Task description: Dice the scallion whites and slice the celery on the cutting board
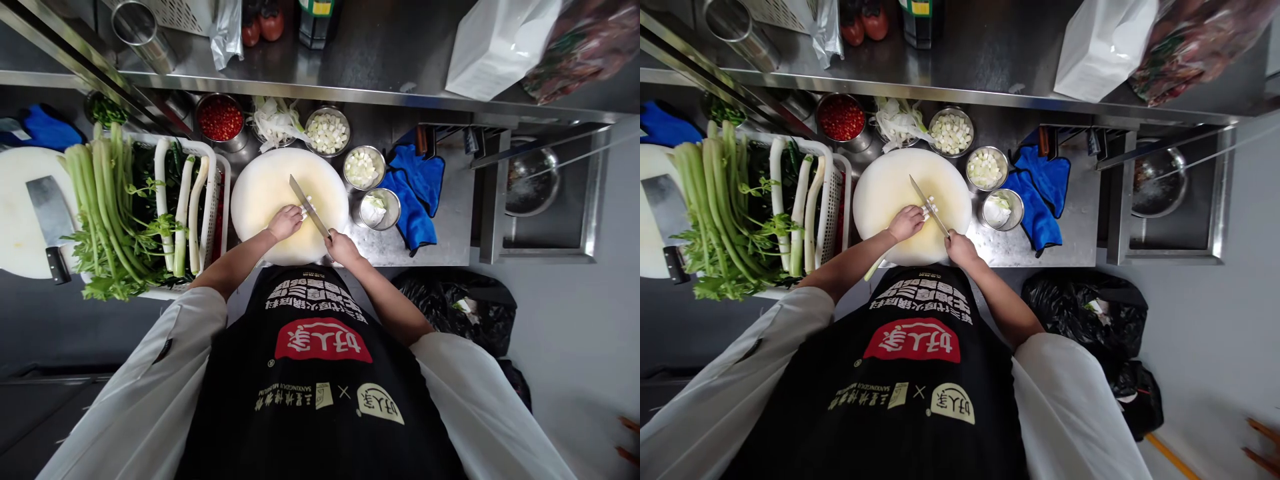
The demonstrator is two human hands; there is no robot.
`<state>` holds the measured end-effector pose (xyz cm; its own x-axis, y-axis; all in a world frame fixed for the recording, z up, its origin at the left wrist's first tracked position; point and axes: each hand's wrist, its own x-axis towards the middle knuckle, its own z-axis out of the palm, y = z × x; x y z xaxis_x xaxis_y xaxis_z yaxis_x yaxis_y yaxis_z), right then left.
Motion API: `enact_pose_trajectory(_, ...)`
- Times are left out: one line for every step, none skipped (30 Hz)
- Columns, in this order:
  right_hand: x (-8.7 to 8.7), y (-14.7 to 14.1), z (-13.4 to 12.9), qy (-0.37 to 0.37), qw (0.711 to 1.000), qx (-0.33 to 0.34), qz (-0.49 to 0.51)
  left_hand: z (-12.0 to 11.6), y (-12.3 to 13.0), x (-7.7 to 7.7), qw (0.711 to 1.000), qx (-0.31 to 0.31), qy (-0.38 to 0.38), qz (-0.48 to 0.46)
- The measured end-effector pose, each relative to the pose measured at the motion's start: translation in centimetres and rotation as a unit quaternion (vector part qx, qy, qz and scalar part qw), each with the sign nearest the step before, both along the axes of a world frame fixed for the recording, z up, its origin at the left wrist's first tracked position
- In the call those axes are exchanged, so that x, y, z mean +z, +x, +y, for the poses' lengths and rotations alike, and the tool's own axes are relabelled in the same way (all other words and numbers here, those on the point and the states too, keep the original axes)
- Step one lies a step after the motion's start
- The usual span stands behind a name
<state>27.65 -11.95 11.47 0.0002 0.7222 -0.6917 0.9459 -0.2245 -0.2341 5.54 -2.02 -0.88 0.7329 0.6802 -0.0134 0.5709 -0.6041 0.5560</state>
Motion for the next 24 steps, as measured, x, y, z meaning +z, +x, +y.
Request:
enact_pose_trajectory(0.6, 0.5, -0.2, 0.004, 1.000, 0.007, 0.001, 0.0, -0.1, -0.1, 1.000, 0.002, 0.000, 0.001)
enact_pose_trajectory(1.2, 1.0, -0.5, 0.010, 1.000, 0.013, 0.000, 0.1, -0.2, -0.2, 1.000, 0.001, 0.000, 0.001)
enact_pose_trajectory(2.0, 1.4, -0.9, 0.016, 1.000, 0.019, 0.000, 0.3, -0.3, -0.3, 1.000, -0.001, 0.002, -0.001)
enact_pose_trajectory(2.7, 1.9, -1.4, 0.020, 1.000, 0.024, -0.002, 0.5, -0.4, -0.4, 1.000, -0.004, 0.006, -0.004)
enact_pose_trajectory(3.4, 2.2, -1.8, 0.018, 0.999, 0.029, -0.004, 0.7, -0.4, -0.6, 1.000, -0.008, 0.011, -0.007)
enact_pose_trajectory(4.0, 2.4, -2.2, 0.012, 0.999, 0.033, -0.007, 0.9, -0.4, -0.7, 1.000, -0.011, 0.017, -0.010)
enact_pose_trajectory(4.5, 2.5, -2.6, 0.004, 0.999, 0.037, -0.009, 1.0, -0.5, -0.9, 1.000, -0.012, 0.024, -0.013)
enact_pose_trajectory(4.8, 2.5, -2.9, -0.004, 0.999, 0.040, -0.013, 1.1, -0.5, -1.1, 0.999, -0.013, 0.031, -0.016)
enact_pose_trajectory(5.0, 2.5, -3.2, -0.010, 0.999, 0.041, -0.016, 1.1, -0.5, -1.2, 0.999, -0.014, 0.036, -0.020)
enact_pose_trajectory(5.1, 2.3, -3.3, -0.014, 0.999, 0.042, -0.019, 1.1, -0.6, -1.3, 0.999, -0.015, 0.041, -0.025)
enact_pose_trajectory(4.9, 2.1, -3.3, -0.016, 0.999, 0.042, -0.021, 1.1, -0.6, -1.5, 0.998, -0.016, 0.044, -0.029)
enact_pose_trajectory(4.6, 1.9, -3.3, -0.016, 0.999, 0.042, -0.021, 1.1, -0.6, -1.6, 0.998, -0.017, 0.047, -0.034)
enact_pose_trajectory(4.2, 1.5, -3.1, -0.016, 0.999, 0.042, -0.022, 1.1, -0.6, -1.7, 0.998, -0.019, 0.051, -0.037)
enact_pose_trajectory(3.6, 1.1, -2.9, -0.016, 0.999, 0.039, -0.023, 1.1, -0.6, -1.7, 0.998, -0.021, 0.055, -0.039)
enact_pose_trajectory(2.9, 0.6, -2.5, -0.016, 0.999, 0.035, -0.023, 1.1, -0.6, -1.7, 0.997, -0.023, 0.059, -0.038)
enact_pose_trajectory(2.1, 0.1, -2.1, -0.015, 0.999, 0.030, -0.024, 1.1, -0.5, -1.7, 0.997, -0.023, 0.062, -0.035)
enact_pose_trajectory(1.4, -0.5, -1.7, -0.014, 0.999, 0.025, -0.023, 1.0, -0.5, -1.6, 0.997, -0.022, 0.062, -0.031)
enact_pose_trajectory(0.7, -1.0, -1.2, -0.010, 0.999, 0.021, -0.023, 0.8, -0.6, -1.4, 0.998, -0.022, 0.061, -0.026)
enact_pose_trajectory(0.1, -1.5, -0.8, -0.006, 1.000, 0.017, -0.021, 0.6, -0.7, -1.2, 0.998, -0.020, 0.059, -0.020)
enact_pose_trajectory(-0.3, -1.8, -0.5, -0.001, 1.000, 0.015, -0.019, 0.3, -0.8, -1.0, 0.998, -0.016, 0.058, -0.014)
enact_pose_trajectory(-0.6, -2.0, -0.2, 0.003, 1.000, 0.014, -0.016, 0.0, -1.0, -0.8, 0.998, -0.008, 0.059, -0.008)
enact_pose_trajectory(-0.7, -2.0, 0.0, 0.004, 1.000, 0.014, -0.013, -0.4, -1.2, -0.6, 0.998, 0.002, 0.061, -0.002)
enact_pose_trajectory(-0.7, -1.9, 0.1, 0.003, 1.000, 0.016, -0.009, -0.7, -1.5, -0.5, 0.998, 0.012, 0.063, 0.005)
enact_pose_trajectory(-0.4, -1.6, 0.0, 0.002, 1.000, 0.018, -0.004, -1.0, -1.7, -0.4, 0.998, 0.020, 0.064, 0.011)
